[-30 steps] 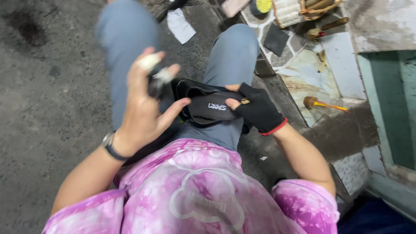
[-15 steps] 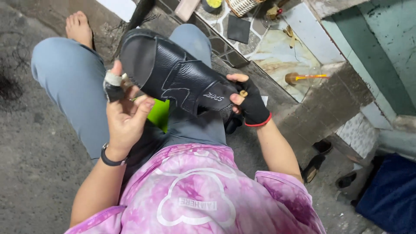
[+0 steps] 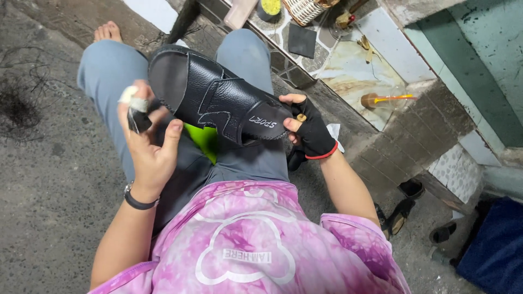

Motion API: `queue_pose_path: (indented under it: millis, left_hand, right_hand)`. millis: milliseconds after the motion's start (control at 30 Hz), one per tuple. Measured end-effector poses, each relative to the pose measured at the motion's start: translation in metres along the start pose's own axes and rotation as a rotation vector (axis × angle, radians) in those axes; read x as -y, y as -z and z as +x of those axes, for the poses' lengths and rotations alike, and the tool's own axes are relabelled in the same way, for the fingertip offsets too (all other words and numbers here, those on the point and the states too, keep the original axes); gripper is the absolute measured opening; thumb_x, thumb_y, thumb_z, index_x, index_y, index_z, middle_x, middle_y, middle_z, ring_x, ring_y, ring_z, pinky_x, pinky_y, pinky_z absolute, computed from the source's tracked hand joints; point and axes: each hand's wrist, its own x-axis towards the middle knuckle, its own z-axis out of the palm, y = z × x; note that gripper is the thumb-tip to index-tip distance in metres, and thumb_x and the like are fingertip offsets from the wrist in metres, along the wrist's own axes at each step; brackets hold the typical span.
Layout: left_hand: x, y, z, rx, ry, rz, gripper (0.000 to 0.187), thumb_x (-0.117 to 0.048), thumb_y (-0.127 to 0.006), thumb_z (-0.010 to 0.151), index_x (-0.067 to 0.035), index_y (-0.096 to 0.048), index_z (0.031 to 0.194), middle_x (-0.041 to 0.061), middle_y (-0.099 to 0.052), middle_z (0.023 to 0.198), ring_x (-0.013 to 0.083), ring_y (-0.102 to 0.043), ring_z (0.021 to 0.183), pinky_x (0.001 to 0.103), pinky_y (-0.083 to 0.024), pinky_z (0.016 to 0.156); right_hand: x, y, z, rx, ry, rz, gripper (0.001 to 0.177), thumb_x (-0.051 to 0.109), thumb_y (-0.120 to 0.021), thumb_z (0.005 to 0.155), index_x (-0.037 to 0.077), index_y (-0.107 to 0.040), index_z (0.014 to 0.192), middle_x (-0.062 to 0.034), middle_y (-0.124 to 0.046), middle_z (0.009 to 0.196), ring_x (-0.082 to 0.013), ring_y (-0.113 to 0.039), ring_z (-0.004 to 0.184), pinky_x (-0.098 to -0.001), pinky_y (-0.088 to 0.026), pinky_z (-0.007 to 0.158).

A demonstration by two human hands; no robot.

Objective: Hand-sewing the sole of a black sandal using a needle and thread while sitting on the floor.

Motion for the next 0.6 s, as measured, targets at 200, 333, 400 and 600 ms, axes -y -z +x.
queue_pose_path:
  millis: [200,333,400,600]
  left_hand:
    - [-0.013,-0.010,-0.012,-0.086,-0.329,0.380,0.040,-0.013,-0.072,0.086,0.009,-0.058,0.117,0.025,-0.050,0.120,0.0476,-0.048,0.113,0.055,-0.035,0.101]
    - [-0.031,-0.038,-0.024,0.054,-0.321,0.230,0.026,-0.010,-0.065,0.080,-0.001,-0.067,0.104,0.017,-0.063,0.102,0.0420,-0.062,0.095,0.051,-0.049,0.088]
    - [-0.039,-0.055,-0.026,0.182,-0.351,0.332,0.026,-0.017,-0.074,0.082,0.004,-0.066,0.095,0.018,-0.063,0.094,0.0375,-0.064,0.089,0.048,-0.052,0.081]
    - [-0.038,-0.071,-0.019,0.333,-0.277,0.310,0.020,-0.013,-0.068,0.086,0.002,-0.061,0.095,0.014,-0.059,0.087,0.0347,-0.060,0.082,0.043,-0.048,0.069]
  right_hand:
    - [0.000,-0.021,-0.007,-0.108,-0.099,-0.114,0.041,0.012,-0.070,0.085,0.005,-0.057,0.124,-0.0100,-0.064,0.088,-0.0102,-0.053,0.039,-0.0139,-0.047,0.031]
    - [-0.003,-0.031,-0.008,-0.092,-0.173,-0.198,0.043,0.011,-0.073,0.082,0.006,-0.058,0.122,-0.0114,-0.063,0.073,-0.0118,-0.050,0.034,-0.0161,-0.044,0.027]
    - [-0.009,-0.032,-0.006,-0.026,-0.156,-0.264,0.043,0.012,-0.079,0.078,0.006,-0.061,0.117,-0.0126,-0.065,0.083,-0.0122,-0.051,0.033,-0.0186,-0.043,0.026]
    - [-0.016,-0.044,0.002,0.022,-0.172,-0.413,0.045,0.017,-0.080,0.079,0.003,-0.062,0.118,-0.0127,-0.063,0.077,-0.0127,-0.053,0.035,-0.0204,-0.041,0.027]
